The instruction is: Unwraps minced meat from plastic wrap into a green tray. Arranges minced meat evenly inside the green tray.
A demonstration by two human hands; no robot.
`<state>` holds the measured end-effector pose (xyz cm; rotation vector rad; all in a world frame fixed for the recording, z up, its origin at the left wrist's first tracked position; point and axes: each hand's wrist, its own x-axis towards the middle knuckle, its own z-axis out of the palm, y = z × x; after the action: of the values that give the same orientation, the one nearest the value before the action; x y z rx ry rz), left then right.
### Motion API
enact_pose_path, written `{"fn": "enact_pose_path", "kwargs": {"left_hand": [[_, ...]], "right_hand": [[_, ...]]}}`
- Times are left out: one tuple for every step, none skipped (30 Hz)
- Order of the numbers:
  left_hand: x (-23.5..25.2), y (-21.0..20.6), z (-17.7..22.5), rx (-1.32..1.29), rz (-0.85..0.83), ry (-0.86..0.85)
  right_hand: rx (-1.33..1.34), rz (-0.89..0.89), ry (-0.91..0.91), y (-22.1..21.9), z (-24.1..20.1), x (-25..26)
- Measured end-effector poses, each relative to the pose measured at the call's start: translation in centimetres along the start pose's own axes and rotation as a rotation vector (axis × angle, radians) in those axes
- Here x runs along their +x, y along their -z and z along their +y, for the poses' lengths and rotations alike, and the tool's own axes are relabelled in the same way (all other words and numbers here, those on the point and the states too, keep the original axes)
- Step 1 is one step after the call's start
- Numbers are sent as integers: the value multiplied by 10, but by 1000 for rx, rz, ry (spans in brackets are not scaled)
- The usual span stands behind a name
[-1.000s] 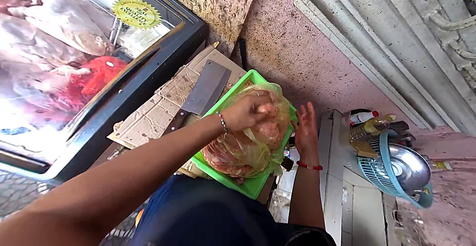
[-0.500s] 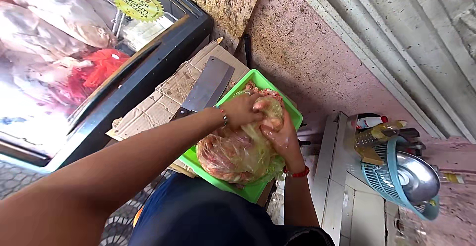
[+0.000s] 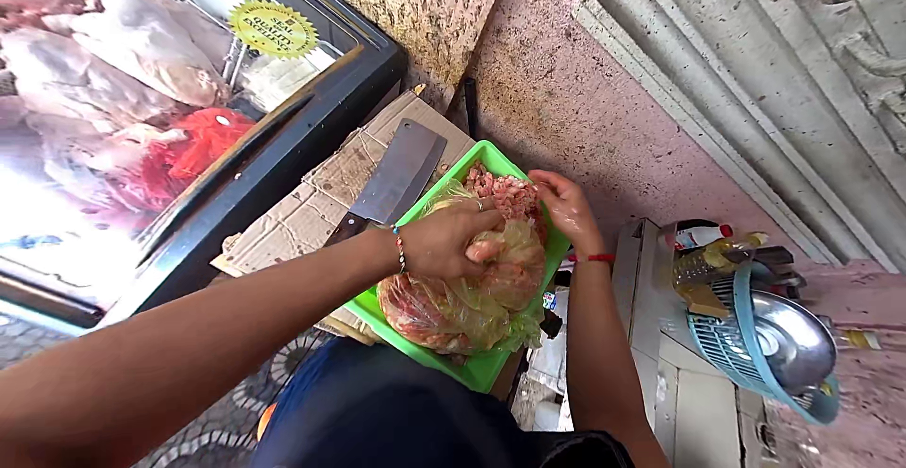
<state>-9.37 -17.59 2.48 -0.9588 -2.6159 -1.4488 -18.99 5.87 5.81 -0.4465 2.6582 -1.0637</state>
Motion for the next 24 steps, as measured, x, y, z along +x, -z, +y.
{"fn": "enact_pose_path", "kwargs": {"left_hand": [[-9,-2,1,33,31,-46],[-18,-4,2,66,58,-81],[-26,-5,3,97,83,-100],[-33,-6,3,118,108,-100],[-41,-7,3,128,120,-79],[-47,-6,2,127,129,-48],[-51,-6,0,116,136,-13],[-53,-5,-2,96,138,27],[-53,-3,-4,69,131,76],[-53,-1,-6,43,118,123],[-51,-1,-7,26,99,159],[-50,-1,-9,19,75,183],[-48,-1,-11,25,50,183],[-46,-3,-13,40,35,156],[-46,-6,-16,55,33,101],[-46,-9,-17,64,32,28],[-46,-11,-17,81,30,-57],[-44,-15,-15,111,31,-153],[-41,-18,-12,132,29,-230],[-38,-20,-8,122,14,-265],[-35,-21,-5,106,-1,-265],[-31,-22,-4,89,-21,-233],[-27,-22,-4,80,-48,-183],[-23,-18,-3,59,-103,-105]], "right_hand": [[-43,-37,45,-9,1,11],[-107,-87,77,-17,2,21],[-186,-125,100,-23,3,28],[-259,-150,98,-26,1,30],[-306,-174,62,-27,-4,27],[-322,-183,8,-27,-7,20],[-301,-185,-57,-25,-8,14],[-263,-193,-114,-22,-4,12],[-213,-220,-159,-18,3,13],[-166,-250,-183,-14,9,14],[-127,-274,-189,-11,14,13],[-105,-288,-175,-8,16,10],[-98,-296,-143,-7,17,4],[-94,-287,-91,-8,17,-4],[-76,-265,-43,-11,18,-15],[-44,-244,1,-14,21,-26],[12,-222,32,-16,26,-37],[83,-207,61,-14,31,-46],[156,-204,89,-12,35,-52],[217,-216,96,-10,38,-54],[248,-236,80,-9,37,-53],[248,-261,51,-9,33,-50],[216,-286,8,-9,27,-44],[162,-335,-31,-10,21,-35]]}}
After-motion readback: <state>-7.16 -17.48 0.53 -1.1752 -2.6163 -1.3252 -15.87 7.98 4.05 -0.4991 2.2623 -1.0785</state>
